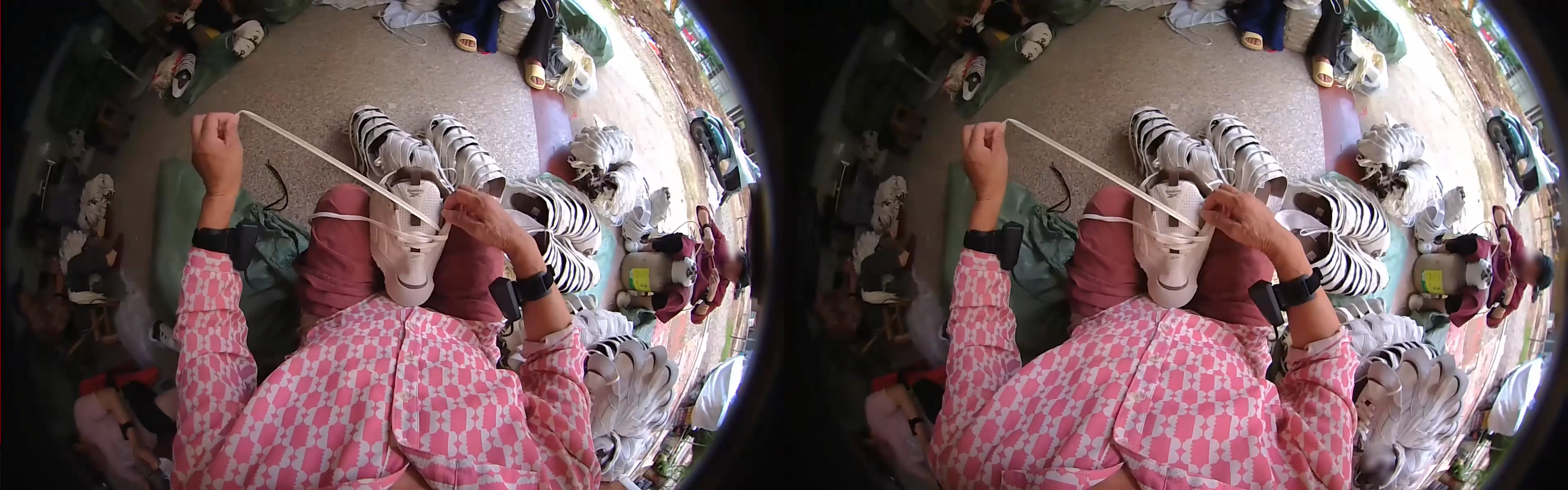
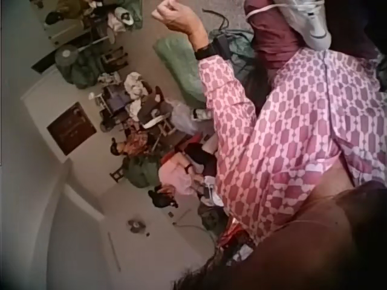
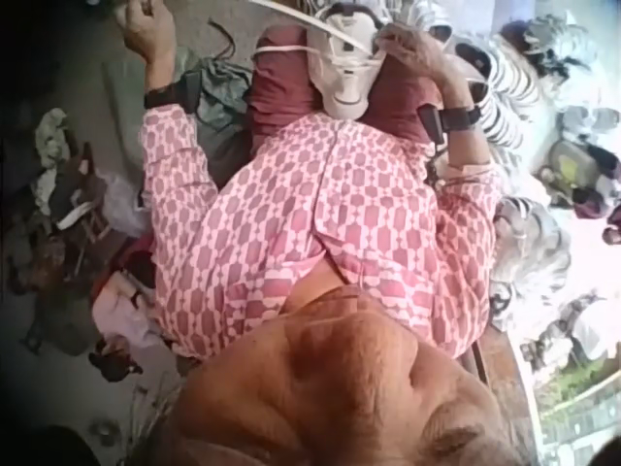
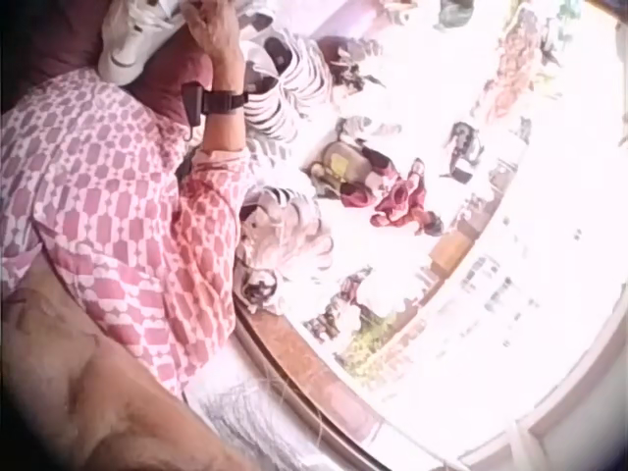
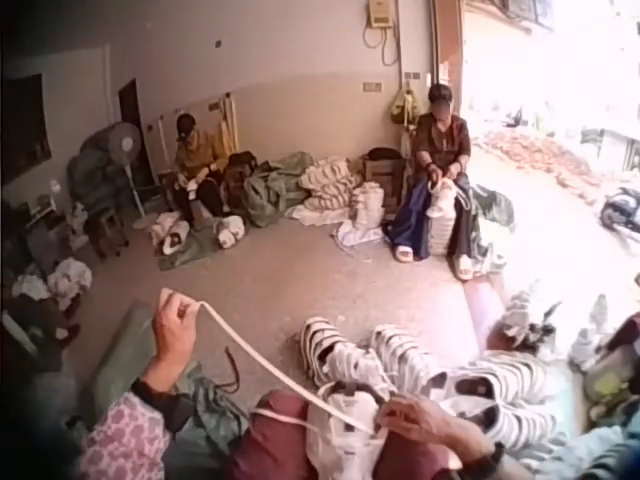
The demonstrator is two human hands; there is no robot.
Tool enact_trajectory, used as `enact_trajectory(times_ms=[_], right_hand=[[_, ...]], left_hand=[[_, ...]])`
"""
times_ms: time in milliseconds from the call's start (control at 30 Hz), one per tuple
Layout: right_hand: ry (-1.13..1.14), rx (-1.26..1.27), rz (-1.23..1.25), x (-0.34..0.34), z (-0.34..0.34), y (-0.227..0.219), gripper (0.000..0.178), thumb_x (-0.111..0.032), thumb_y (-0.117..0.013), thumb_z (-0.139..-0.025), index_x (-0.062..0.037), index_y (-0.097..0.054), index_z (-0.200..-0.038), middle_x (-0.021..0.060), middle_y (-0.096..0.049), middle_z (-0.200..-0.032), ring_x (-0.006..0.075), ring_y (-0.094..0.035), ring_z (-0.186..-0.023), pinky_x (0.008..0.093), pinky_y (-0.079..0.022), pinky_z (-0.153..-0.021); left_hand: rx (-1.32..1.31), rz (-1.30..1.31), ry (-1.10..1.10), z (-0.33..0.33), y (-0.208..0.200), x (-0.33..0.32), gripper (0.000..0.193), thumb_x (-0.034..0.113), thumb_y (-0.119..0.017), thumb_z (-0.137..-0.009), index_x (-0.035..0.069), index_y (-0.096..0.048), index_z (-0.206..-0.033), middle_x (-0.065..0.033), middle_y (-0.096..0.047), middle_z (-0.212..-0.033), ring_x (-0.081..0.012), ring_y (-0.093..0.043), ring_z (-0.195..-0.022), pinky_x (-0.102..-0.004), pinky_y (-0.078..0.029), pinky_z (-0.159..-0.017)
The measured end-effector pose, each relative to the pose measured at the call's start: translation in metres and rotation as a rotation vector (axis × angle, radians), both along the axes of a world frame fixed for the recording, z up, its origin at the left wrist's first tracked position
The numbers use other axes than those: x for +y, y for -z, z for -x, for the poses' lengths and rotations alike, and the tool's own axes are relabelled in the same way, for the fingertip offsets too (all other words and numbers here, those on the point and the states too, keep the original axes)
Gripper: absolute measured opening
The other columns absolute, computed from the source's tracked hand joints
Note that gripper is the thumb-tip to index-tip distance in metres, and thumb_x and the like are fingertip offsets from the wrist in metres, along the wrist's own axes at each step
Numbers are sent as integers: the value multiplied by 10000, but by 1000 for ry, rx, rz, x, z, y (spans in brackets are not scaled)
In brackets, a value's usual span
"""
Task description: Insert and thread laces through the eyelets of a shoe upper.
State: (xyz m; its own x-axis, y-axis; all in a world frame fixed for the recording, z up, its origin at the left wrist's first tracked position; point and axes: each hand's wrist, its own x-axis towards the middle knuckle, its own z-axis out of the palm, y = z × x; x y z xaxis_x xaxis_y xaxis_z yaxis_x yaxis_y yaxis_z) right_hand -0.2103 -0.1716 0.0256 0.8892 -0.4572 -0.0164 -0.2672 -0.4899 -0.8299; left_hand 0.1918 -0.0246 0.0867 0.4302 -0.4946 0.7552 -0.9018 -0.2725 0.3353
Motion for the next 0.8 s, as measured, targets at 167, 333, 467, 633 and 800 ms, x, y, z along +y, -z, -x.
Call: enact_trajectory(times_ms=[167, 333, 467, 633, 800], right_hand=[[16, 18, -75, 2, -3, -6, 212, -211, -614, -908, -25, -625, -1009, 94, -584, -920, 206, -591, -799, 317, -477, -736], [116, -19, -191, 8, 5, -4, 182, -158, -616, -904, -40, -632, -1042, 79, -583, -918, 184, -579, -793, 295, -472, -718], [209, -128, 2, 20, 5, -5, 150, -78, -605, -893, -58, -643, -1037, 77, -589, -966, 182, -576, -790, 272, -467, -695], [112, -213, 241, 23, 4, -4, 194, -32, -656, -804, -77, -653, -993, 74, -588, -1015, 256, -595, -819, 337, -478, -736], [-73, -176, 481, 29, 1, -11, 212, -13, -670, -734, -99, -648, -926, 57, -589, -1000, 271, -590, -930, 383, -463, -784]], left_hand=[[454, -150, 212, 28, 48, 15, 235, 88, -691, -843, 60, -629, -1068, -70, -590, -941, -167, -609, -768, -301, -503, -707], [165, -256, 613, 111, 48, 11, 172, 64, -691, -797, 50, -625, -956, -96, -627, -936, -301, -605, -903, -386, -474, -831], [16, -300, 874, 157, 50, 4, 97, 138, -683, -802, 63, -631, -834, -75, -611, -912, -288, -582, -910, -402, -433, -866], [8, -361, 936, 176, 54, -5, 102, 153, -671, -809, 61, -635, -831, -82, -593, -932, -299, -558, -956, -401, -430, -885], [-34, -402, 954, 177, 52, -13, 117, 167, -661, -817, 56, -627, -822, -91, -585, -929, -296, -548, -947, -397, -434, -867]])
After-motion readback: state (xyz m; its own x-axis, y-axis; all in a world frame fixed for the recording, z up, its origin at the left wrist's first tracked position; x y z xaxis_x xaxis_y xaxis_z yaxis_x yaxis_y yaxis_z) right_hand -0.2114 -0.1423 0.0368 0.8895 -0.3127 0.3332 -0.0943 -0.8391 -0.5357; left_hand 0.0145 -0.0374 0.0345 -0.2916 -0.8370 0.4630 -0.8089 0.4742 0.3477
